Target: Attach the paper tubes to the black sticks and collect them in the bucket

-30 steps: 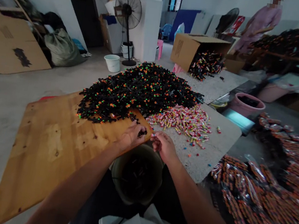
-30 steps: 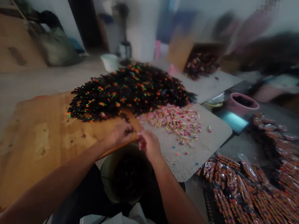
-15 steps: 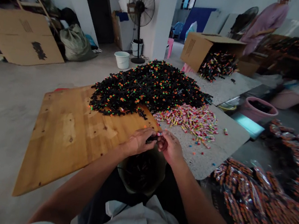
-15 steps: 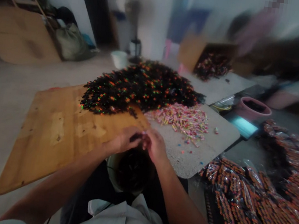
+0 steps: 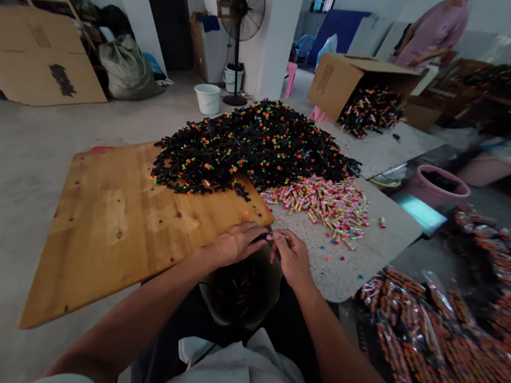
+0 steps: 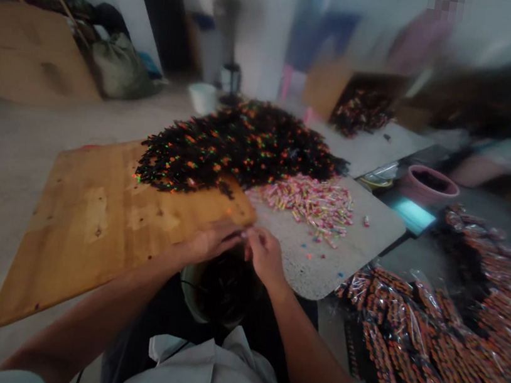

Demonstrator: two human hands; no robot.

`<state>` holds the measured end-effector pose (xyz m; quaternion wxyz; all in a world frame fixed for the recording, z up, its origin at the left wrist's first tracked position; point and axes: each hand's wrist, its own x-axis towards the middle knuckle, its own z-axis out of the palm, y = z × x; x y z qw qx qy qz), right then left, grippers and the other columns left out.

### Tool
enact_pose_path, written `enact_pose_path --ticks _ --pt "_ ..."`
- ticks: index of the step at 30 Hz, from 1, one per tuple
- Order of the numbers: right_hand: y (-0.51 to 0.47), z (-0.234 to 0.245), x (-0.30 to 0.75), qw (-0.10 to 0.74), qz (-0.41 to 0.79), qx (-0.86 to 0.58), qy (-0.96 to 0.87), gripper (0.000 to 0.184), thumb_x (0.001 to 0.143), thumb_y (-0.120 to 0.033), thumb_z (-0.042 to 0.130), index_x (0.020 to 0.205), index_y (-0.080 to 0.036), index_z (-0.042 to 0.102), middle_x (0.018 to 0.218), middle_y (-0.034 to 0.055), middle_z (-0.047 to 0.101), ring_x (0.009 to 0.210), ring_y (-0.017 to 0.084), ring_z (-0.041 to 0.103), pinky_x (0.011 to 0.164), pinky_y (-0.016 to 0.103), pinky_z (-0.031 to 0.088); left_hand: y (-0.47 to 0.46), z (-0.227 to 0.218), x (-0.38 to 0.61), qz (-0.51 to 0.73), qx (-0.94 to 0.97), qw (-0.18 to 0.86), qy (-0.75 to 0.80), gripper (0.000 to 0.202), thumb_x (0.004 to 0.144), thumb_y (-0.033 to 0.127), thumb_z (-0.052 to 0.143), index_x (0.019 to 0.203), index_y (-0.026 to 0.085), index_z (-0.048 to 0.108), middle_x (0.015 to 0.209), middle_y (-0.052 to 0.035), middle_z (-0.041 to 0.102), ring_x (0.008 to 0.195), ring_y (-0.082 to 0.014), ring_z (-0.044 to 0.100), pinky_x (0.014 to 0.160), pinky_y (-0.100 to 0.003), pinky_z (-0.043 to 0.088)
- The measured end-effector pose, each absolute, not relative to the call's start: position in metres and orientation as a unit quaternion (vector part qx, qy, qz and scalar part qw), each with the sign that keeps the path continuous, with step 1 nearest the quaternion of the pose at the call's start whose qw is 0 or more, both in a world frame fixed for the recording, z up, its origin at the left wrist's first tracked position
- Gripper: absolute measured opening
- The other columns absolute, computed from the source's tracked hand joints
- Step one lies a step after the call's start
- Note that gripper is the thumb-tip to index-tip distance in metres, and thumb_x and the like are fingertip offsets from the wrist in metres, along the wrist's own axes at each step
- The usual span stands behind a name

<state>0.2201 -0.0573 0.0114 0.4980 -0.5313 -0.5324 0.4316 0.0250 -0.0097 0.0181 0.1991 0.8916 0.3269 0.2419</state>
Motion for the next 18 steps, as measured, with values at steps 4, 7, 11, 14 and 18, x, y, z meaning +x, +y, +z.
enact_pose_path --ticks 4,7,11,14,18 --pt "-0.058 -0.005 0.226 0.473 0.472 -0.525 -0.527 0.039 0.096 -0.059 0.060 0.088 -0.022 0.069 0.057 -0.0031 0.060 0.050 0.015 0.057 0.055 0.027 0.048 -0.014 0.015 0.023 0.224 0.878 0.242 0.347 0.034 0.107 0.042 0.049 0.133 0.026 0.064 0.125 -0.0082 0.074 0.112 -0.0232 0.070 0.101 -0.037 0.054" --pt "-0.048 -0.015 0.241 0.386 0.499 -0.541 -0.556 0.048 0.096 -0.063 0.055 0.082 -0.021 0.071 0.059 -0.0005 0.063 0.054 0.016 0.060 0.055 0.027 0.047 0.000 0.014 0.019 0.160 0.865 0.310 0.361 0.036 0.102 0.052 0.057 0.127 0.028 0.068 0.108 -0.0039 0.078 0.096 -0.0216 0.073 0.086 -0.032 0.056" --pt "-0.013 -0.018 0.270 0.230 0.325 -0.693 -0.601 0.053 0.102 -0.056 0.045 0.079 -0.018 0.074 0.065 0.0048 0.069 0.066 0.020 0.067 0.063 0.028 0.048 0.055 0.005 0.011 0.148 0.851 0.254 0.435 0.033 0.103 0.045 0.051 0.114 0.025 0.075 0.105 -0.0052 0.077 0.092 -0.0217 0.070 0.087 -0.032 0.054" --pt "0.019 -0.017 0.287 0.176 0.180 -0.769 -0.587 0.037 0.102 -0.039 0.049 0.095 -0.015 0.076 0.091 0.0124 0.077 0.092 0.025 0.072 0.079 0.030 0.049 0.105 -0.004 0.004 0.152 0.843 0.139 0.497 0.032 0.100 0.033 0.055 0.127 0.024 0.071 0.129 -0.0101 0.070 0.113 -0.0249 0.063 0.103 -0.038 0.049" --pt "0.051 -0.023 0.304 0.135 0.108 -0.825 -0.538 0.042 0.100 -0.026 0.050 0.136 -0.011 0.064 0.130 0.0224 0.070 0.115 0.030 0.069 0.092 0.036 0.050 0.147 -0.015 -0.001 0.104 0.860 0.068 0.495 0.041 0.095 0.021 0.056 0.134 0.030 0.066 0.144 -0.0089 0.061 0.129 -0.0261 0.050 0.110 -0.043 0.040"
